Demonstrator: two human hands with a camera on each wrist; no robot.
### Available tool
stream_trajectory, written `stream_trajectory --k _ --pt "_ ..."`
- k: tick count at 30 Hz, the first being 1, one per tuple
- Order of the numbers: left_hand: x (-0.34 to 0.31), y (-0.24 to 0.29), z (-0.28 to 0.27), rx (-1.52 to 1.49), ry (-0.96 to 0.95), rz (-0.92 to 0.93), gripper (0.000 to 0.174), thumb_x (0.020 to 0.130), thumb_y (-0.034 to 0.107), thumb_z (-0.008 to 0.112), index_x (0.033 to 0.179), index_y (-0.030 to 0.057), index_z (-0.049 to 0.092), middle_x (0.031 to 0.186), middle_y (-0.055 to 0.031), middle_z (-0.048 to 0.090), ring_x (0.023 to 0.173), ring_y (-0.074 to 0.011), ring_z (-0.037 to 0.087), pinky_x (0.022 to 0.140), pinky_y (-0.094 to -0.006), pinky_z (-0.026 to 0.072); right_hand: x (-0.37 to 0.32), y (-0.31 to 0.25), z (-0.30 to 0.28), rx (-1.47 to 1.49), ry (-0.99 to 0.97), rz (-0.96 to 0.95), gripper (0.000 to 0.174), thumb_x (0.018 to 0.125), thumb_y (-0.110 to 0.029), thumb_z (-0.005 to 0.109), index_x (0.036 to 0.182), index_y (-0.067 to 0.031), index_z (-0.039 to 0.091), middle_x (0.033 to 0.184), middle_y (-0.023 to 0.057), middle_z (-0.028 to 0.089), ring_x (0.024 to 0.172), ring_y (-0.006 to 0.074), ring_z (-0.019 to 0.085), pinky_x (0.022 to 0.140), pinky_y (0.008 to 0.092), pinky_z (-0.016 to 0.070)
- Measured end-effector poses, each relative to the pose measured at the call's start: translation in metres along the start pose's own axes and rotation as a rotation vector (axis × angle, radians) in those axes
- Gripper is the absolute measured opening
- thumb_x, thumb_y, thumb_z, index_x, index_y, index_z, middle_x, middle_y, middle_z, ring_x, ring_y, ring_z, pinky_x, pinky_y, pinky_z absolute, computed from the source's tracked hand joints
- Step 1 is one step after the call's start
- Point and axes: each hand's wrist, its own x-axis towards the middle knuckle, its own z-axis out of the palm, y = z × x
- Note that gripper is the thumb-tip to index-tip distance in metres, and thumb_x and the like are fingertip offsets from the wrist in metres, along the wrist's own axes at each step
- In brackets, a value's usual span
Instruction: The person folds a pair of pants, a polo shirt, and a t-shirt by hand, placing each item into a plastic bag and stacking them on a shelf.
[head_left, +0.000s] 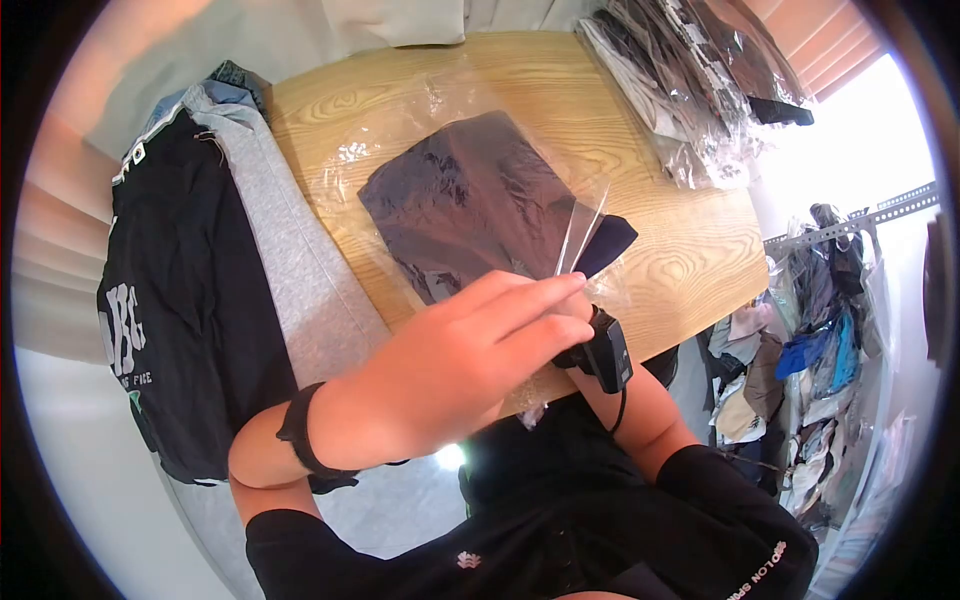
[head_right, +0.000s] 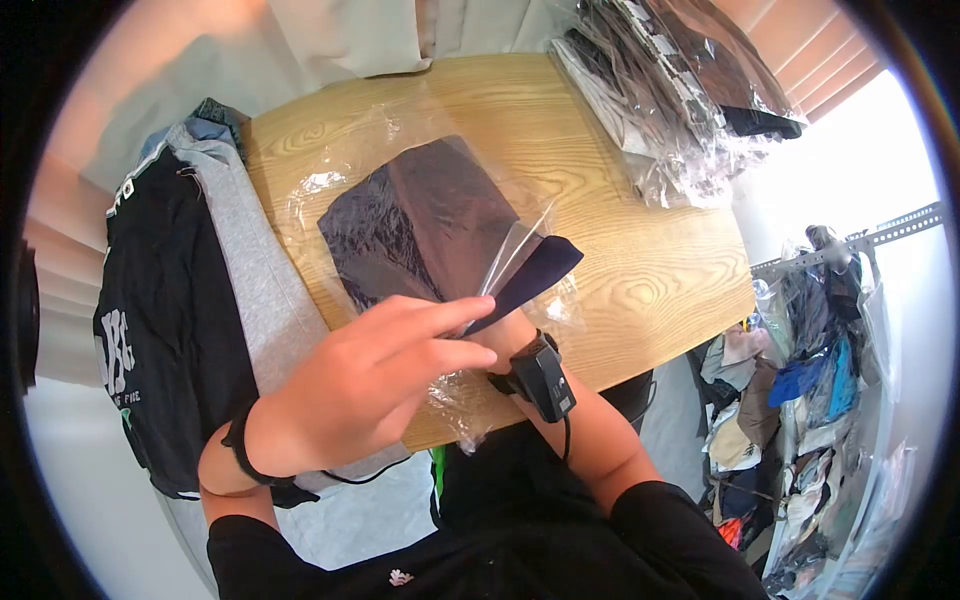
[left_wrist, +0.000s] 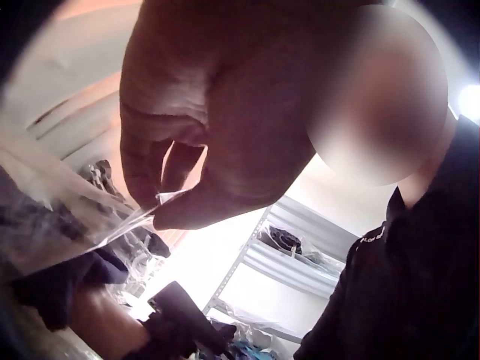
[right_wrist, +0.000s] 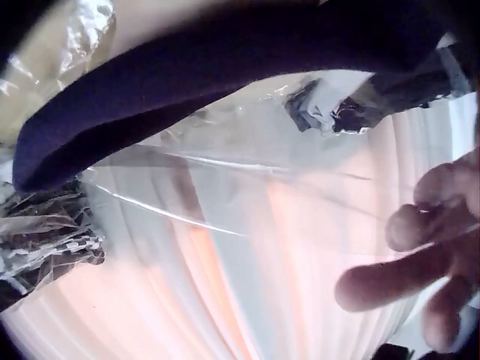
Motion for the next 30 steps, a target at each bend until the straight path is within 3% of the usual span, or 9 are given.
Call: stream_trajectory --k 7,11,12,17,19,21,23,25,30 --pt "0.0 0.008 0.008 0.046 0.002 -0.017 0.041 0.069 -0.009 0.059 0.106 0.0075 0.059 0.126 -0.0165 0.05 0.102 -0.0313 0.056 0.082 -0.0349 0.0487 0.092 -0.01 -0.019 0.062 0.08 -0.001 0.013 0.084 -0.008 0.054 0.096 -0.0049 0.056 0.091 0.0067 0.055 0.084 0.0147 0.052 0.068 0.0295 0.0423" --pt "0.001 0.001 0.012 0.184 0.047 0.092 0.041 0.068 -0.008 0.06 0.106 0.0078 0.06 0.125 -0.0185 0.05 0.102 -0.0326 0.056 0.082 -0.0357 0.0493 0.098 -0.026 -0.029 0.06 0.129 -0.056 0.015 0.084 -0.01 0.054 0.098 -0.0047 0.055 0.094 0.0071 0.053 0.087 0.0152 0.05 0.07 0.0301 0.0411" --pt "0.001 -0.003 0.015 0.263 0.117 0.104 0.04 0.07 -0.004 0.063 0.108 0.0092 0.059 0.126 -0.0197 0.048 0.105 -0.0336 0.054 0.084 -0.0378 0.0477 0.021 -0.02 -0.016 0.059 0.144 -0.07 0.015 0.084 -0.01 0.054 0.098 -0.0046 0.055 0.094 0.0072 0.053 0.087 0.0154 0.05 0.071 0.0302 0.0408" --pt "0.004 -0.007 0.01 0.295 0.301 0.145 0.04 0.076 0.011 0.066 0.115 0.0093 0.055 0.132 -0.0201 0.042 0.119 -0.0349 0.044 0.095 -0.0422 0.0377 0.081 -0.042 -0.022 0.037 0.257 -0.158 0.018 0.084 -0.011 0.053 0.1 -0.0044 0.053 0.097 0.0077 0.051 0.09 0.0161 0.048 0.073 0.031 0.0393" --pt "0.007 -0.029 0.01 -0.072 0.913 0.103 0.042 0.082 0.02 0.061 0.119 0.0053 0.05 0.134 -0.0156 0.04 0.126 -0.0304 0.036 0.101 -0.0417 0.0291 0.08 -0.047 -0.02 0.042 0.301 -0.186 0.019 0.084 -0.012 0.053 0.101 -0.0043 0.052 0.098 0.0079 0.05 0.091 0.0164 0.048 0.074 0.0313 0.0387" --pt "0.007 -0.047 -0.001 -0.56 0.981 -0.302 0.045 0.086 0.021 0.054 0.124 0.0007 0.043 0.135 -0.013 0.039 0.127 -0.0271 0.035 0.102 -0.0417 0.0284 0.116 -0.058 -0.021 0.057 0.336 -0.207 0.02 0.084 -0.012 0.053 0.102 -0.0043 0.051 0.099 0.0081 0.049 0.092 0.0167 0.047 0.074 0.0316 0.0381" --pt "0.003 -0.062 0.004 -0.944 0.98 -0.46 0.046 0.088 0.025 0.049 0.127 0.0019 0.042 0.135 -0.0135 0.039 0.127 -0.0263 0.035 0.103 -0.0427 0.0281 0.101 -0.059 -0.02 0.075 0.367 -0.224 0.021 0.084 -0.013 0.053 0.103 -0.0042 0.05 0.1 0.0083 0.048 0.093 0.017 0.046 0.075 0.0319 0.0374" --pt "0.0 -0.07 0.016 -1.324 0.953 -0.627 0.047 0.09 0.029 0.045 0.129 0.0031 0.04 0.136 -0.014 0.038 0.127 -0.0255 0.035 0.104 -0.0436 0.0279 0.066 -0.052 -0.015 0.096 0.389 -0.237 0.022 0.084 -0.013 0.053 0.104 -0.0041 0.049 0.102 0.0085 0.048 0.094 0.0172 0.046 0.076 0.0322 0.0368" --pt "-0.002 -0.047 0.043 -2.024 0.269 -0.751 0.065 0.092 0.053 0.024 0.138 0.0082 0.034 0.139 -0.017 0.037 0.13 -0.0365 0.031 0.103 -0.0573 0.026 0.074 -0.058 -0.018 0.175 0.412 -0.233 0.025 0.085 -0.015 0.053 0.106 -0.0039 0.048 0.104 0.0091 0.046 0.096 0.018 0.044 0.078 0.033 0.0353"
